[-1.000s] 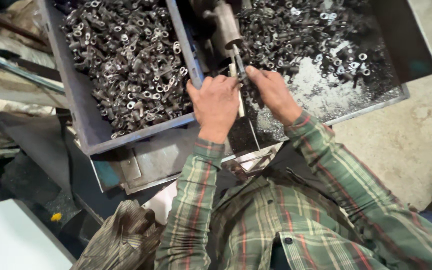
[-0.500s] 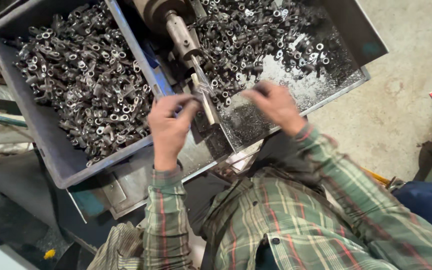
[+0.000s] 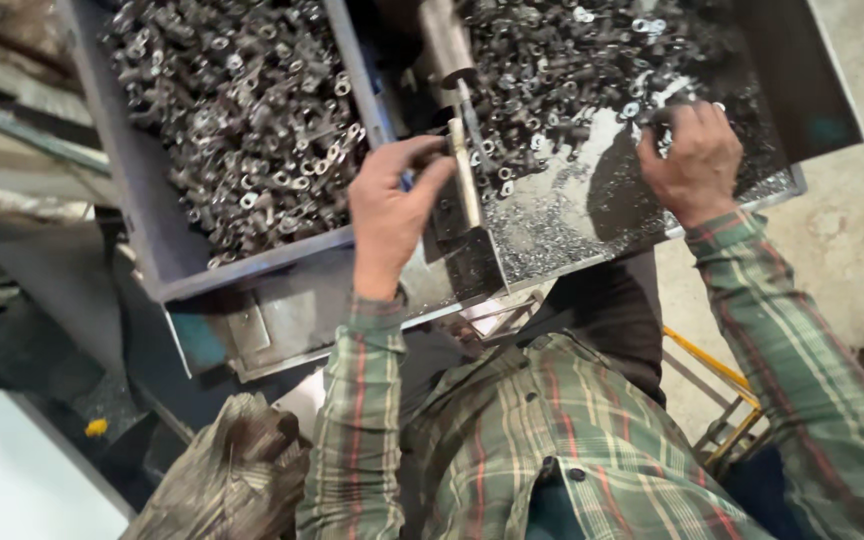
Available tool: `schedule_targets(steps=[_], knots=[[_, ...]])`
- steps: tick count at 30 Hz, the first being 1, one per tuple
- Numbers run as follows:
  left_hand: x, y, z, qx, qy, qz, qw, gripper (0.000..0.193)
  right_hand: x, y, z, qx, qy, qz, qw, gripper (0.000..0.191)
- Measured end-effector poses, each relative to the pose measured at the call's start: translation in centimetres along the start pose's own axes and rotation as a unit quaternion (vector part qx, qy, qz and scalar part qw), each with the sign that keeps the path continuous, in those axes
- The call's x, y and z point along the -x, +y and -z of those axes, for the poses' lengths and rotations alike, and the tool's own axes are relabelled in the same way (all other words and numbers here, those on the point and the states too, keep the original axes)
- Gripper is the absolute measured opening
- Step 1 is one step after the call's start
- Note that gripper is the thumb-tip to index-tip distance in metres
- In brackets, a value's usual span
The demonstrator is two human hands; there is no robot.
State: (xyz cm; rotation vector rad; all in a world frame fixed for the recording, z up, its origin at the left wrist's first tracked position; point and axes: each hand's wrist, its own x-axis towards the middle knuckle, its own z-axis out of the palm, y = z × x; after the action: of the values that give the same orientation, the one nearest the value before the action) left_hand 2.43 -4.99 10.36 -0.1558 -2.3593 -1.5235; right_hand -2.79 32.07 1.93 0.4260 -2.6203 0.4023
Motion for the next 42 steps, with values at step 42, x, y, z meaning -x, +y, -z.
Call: schedule_targets(steps=[42], knots=[[-1.4, 1.1, -4.0, -0.404, -0.005, -0.070, 0.912, 0.012, -6.8, -16.4, -3.1, -0.649, -0.231, -0.353, 0.633, 0.046]])
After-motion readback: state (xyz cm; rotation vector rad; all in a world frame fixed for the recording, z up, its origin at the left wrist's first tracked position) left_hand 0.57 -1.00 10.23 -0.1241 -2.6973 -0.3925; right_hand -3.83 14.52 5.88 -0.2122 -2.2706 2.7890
